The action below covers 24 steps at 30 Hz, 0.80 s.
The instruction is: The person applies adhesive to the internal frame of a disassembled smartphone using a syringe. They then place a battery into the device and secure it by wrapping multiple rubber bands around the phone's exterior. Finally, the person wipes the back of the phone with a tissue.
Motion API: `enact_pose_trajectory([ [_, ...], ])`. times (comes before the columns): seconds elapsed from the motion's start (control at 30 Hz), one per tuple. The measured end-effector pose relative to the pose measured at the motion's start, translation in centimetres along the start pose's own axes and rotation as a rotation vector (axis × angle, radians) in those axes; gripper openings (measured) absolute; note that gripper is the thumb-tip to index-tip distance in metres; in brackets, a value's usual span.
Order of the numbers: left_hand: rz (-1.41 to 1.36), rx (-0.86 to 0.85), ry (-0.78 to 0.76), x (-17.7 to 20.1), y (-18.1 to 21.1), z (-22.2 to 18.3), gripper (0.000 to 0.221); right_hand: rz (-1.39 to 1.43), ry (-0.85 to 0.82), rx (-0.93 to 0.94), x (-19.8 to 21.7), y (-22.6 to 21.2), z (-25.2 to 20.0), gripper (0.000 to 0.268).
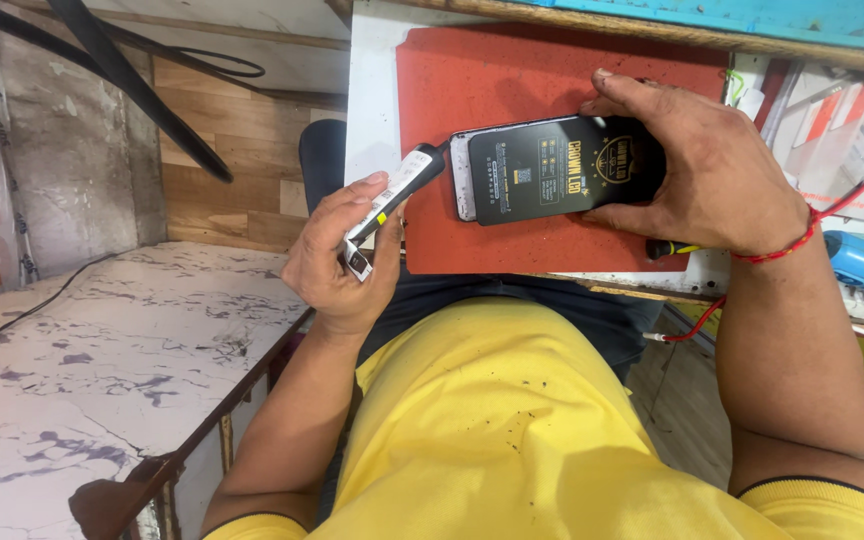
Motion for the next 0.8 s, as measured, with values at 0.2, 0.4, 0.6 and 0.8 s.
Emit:
enact_pose_trajectory([
  [0.2, 0.050, -0.054, -0.013, -0.33, 0.03, 0.25, 0.042, 0.018, 0.007, 0.013, 0.04, 0.02, 0.02, 0.107],
  [0.4, 0.069, -0.076, -0.018, -0.40, 0.09, 0.42, 0.042, 0.021, 0.003, 0.002, 0.04, -0.02, 0.04, 0.107],
  [0.6, 0.101, -0.111, -0.020, -0.39, 0.35, 0.50, 0.042, 0.022, 0.005, -0.001, 0.04, 0.06, 0.02, 0.107],
  [0.8, 0.133, -0.127, -0.013, -0.32, 0.65, 0.55, 0.041, 0.032, 0.011, 0.015, 0.07, 0.08, 0.12, 0.107],
])
Point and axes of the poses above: each hand's wrist, its own z-axis towards the middle knuckle, its own x-axis out of the back of the hand, y = z × x, the point moved 3 cm from there along z, towards the middle knuckle, and after that the axes turned 5 degrees about x, right-handed, at the moved point
